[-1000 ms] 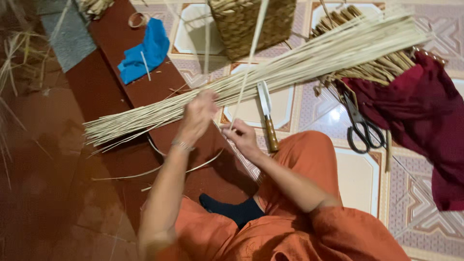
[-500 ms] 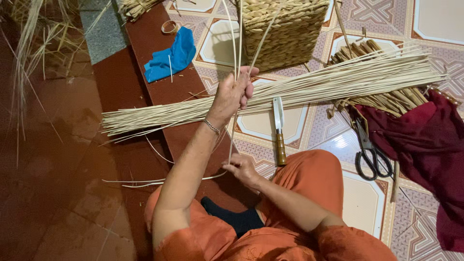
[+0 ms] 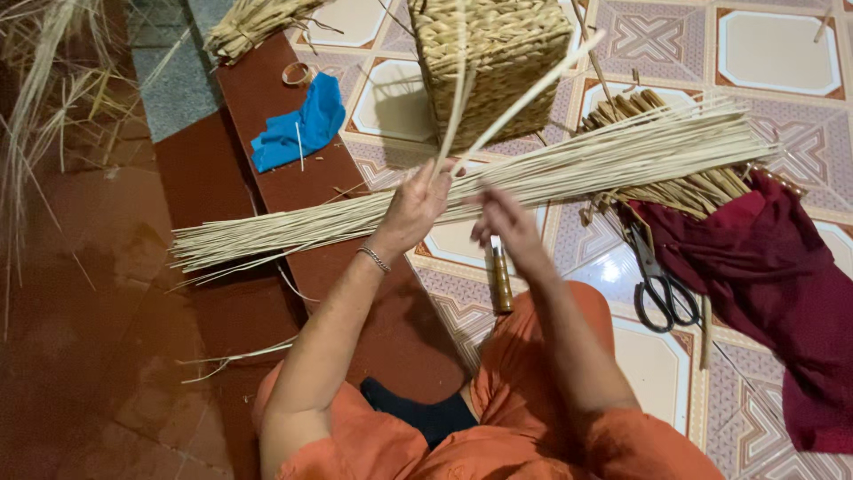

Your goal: The person sits on the floor and uses a knife to split long bamboo strips into thinner strands. They hold the strips with one hand and carefully shave or split them with the knife in the other hand, repeating the process for multiple strips.

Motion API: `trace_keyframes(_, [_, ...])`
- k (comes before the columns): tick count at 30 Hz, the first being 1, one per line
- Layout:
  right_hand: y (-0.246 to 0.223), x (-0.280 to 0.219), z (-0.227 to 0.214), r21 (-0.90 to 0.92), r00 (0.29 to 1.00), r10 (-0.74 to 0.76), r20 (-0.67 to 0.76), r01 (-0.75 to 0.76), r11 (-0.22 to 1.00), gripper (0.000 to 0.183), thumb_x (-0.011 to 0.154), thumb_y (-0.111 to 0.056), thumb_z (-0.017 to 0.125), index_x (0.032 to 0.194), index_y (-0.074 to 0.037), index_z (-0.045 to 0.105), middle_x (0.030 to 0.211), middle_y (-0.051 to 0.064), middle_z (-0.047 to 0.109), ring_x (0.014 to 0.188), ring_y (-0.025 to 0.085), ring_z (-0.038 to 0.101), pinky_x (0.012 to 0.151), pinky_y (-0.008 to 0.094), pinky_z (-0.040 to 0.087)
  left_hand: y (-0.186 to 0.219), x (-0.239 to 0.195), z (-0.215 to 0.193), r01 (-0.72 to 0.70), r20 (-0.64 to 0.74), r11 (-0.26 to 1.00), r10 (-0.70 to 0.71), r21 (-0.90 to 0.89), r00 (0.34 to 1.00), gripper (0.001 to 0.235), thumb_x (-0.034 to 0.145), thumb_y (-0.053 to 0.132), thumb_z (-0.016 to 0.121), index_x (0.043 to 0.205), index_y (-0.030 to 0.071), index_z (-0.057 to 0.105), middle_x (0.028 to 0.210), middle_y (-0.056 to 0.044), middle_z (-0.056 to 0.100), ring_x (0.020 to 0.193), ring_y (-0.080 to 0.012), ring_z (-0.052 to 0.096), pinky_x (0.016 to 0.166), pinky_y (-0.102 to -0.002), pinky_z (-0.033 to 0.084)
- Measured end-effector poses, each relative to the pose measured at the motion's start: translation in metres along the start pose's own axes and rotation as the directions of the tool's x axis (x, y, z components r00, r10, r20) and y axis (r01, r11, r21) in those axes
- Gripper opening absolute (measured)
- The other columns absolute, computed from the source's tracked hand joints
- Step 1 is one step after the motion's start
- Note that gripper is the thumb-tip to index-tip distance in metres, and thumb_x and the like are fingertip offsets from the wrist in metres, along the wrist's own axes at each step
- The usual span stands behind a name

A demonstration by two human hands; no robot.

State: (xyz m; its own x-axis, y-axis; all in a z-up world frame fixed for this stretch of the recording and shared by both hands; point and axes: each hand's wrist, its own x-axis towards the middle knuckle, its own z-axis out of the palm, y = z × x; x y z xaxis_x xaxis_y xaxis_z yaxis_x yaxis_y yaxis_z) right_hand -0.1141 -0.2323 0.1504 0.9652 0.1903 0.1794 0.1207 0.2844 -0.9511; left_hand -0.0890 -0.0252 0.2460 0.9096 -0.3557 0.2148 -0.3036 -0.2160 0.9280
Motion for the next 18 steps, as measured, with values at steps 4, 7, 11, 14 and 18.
trace_keyframes(4, [-0.087,0.005,-0.002,0.050,0.988,-0.154,-0.026,0.156,0.987,0.054,0.111,-0.024,0.047,0.158,-0.001,0.033,0.134,0.014,0.065,0.078,0.011,0.064,0.064,0.022,0.053,0.016,-0.010,0.016,-0.046,0.089,0.972,0.027,0.231,0.996,0.042,0.111,0.043,0.043,0.137,0.013,0.058,0.076,-0.002,0.060,0.070,-0.0124,0.058,0.062,-0.034,0.049])
trace_keyframes(7, [-0.101,0.004,0.002,-0.001,0.988,-0.152,0.001,0.152,0.988,0.053,0.112,-0.028,0.044,0.156,0.000,0.038,0.128,0.011,0.069,0.074,0.009,0.063,0.060,0.022,0.050,0.029,-0.015,0.022,0.051,0.211,0.907,-0.152,0.418,0.966,0.048,0.112,0.052,0.032,0.146,0.023,0.052,0.092,-0.013,0.070,0.084,-0.0267,0.070,0.072,-0.044,0.054])
trace_keyframes(11, [-0.083,-0.002,0.006,-0.002,0.992,-0.097,0.077,0.097,0.995,0.047,0.115,-0.028,0.047,0.150,0.003,0.053,0.116,0.010,0.074,0.078,0.007,0.060,0.067,0.022,0.049,0.026,-0.022,0.028,0.086,0.296,0.872,-0.254,0.481,0.921,0.059,0.109,0.061,0.023,0.142,0.026,0.057,0.105,-0.022,0.070,0.101,-0.0408,0.068,0.086,-0.051,0.054])
trace_keyframes(14, [-0.071,-0.004,0.005,-0.011,0.995,-0.069,0.078,0.070,0.998,0.042,0.112,-0.029,0.051,0.137,0.002,0.063,0.112,0.009,0.075,0.078,0.008,0.060,0.068,0.023,0.049,0.014,-0.026,0.027,0.079,0.306,0.908,-0.220,0.412,0.926,0.067,0.103,0.066,0.023,0.140,0.021,0.057,0.102,-0.016,0.072,0.100,-0.0357,0.068,0.086,-0.050,0.053])
trace_keyframes(18, [-0.060,-0.003,0.004,0.045,0.993,-0.122,0.006,0.121,0.992,0.027,0.108,-0.024,0.061,0.112,0.000,0.072,0.095,0.008,0.072,0.076,0.010,0.065,0.070,0.026,0.057,0.006,-0.028,0.020,0.178,0.331,0.848,-0.377,0.500,0.865,0.060,0.111,0.060,0.033,0.117,0.009,0.065,0.090,-0.014,0.070,0.085,-0.0289,0.068,0.082,-0.046,0.054])
